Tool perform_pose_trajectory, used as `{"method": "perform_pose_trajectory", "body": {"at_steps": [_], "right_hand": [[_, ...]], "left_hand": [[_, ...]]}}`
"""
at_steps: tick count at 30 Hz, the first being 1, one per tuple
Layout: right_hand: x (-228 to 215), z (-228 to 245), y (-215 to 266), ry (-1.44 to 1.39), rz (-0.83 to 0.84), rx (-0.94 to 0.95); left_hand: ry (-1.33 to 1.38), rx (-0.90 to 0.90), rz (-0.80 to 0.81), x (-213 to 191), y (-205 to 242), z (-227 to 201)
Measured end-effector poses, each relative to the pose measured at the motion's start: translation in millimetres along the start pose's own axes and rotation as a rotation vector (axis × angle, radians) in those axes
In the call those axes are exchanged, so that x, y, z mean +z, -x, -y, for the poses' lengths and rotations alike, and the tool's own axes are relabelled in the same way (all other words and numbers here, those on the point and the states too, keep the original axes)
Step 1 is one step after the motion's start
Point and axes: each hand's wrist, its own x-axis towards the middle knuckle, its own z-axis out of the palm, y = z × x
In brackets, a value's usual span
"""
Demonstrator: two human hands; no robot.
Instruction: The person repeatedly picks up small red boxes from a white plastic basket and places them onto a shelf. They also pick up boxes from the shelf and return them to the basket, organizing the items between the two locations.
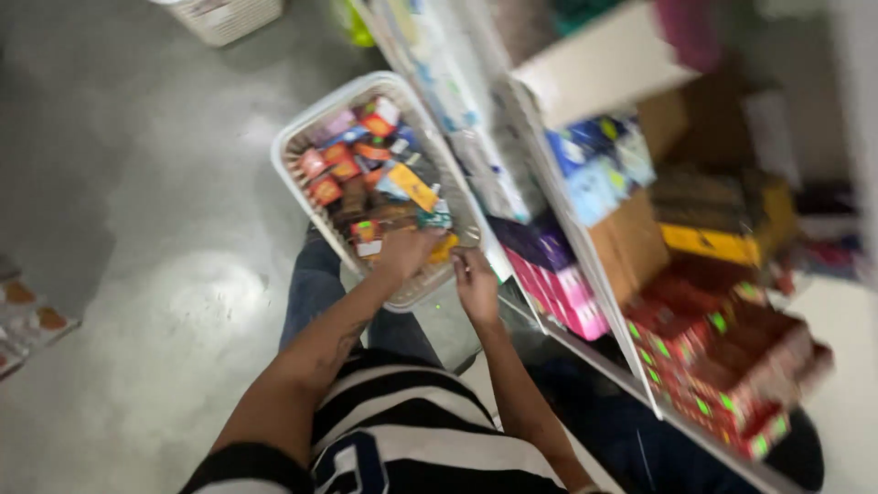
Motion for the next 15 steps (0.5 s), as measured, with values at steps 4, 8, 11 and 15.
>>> {"method": "perform_pose_trajectory", "body": {"at_steps": [4,8,11,15], "right_hand": [[114.8,-87.3,-47.2,0.107,0.176,-0.2],[207.3,-120.5,-100.8,0.359,0.409,-0.222],[258.3,-115.3,-146.9,0.449,0.488,-0.257],[325.4,-121.3,-212.4,0.437,0.461,-0.444]], "left_hand": [[-0.161,-0.161,0.028,77.1,9.1,129.7],[-0.161,-0.31,0.074,39.9,15.9,163.5],[-0.327,-0.315,0.167,0.6,-7.9,170.5],[-0.331,-0.425,0.379,-13.6,-53.7,197.8]]}}
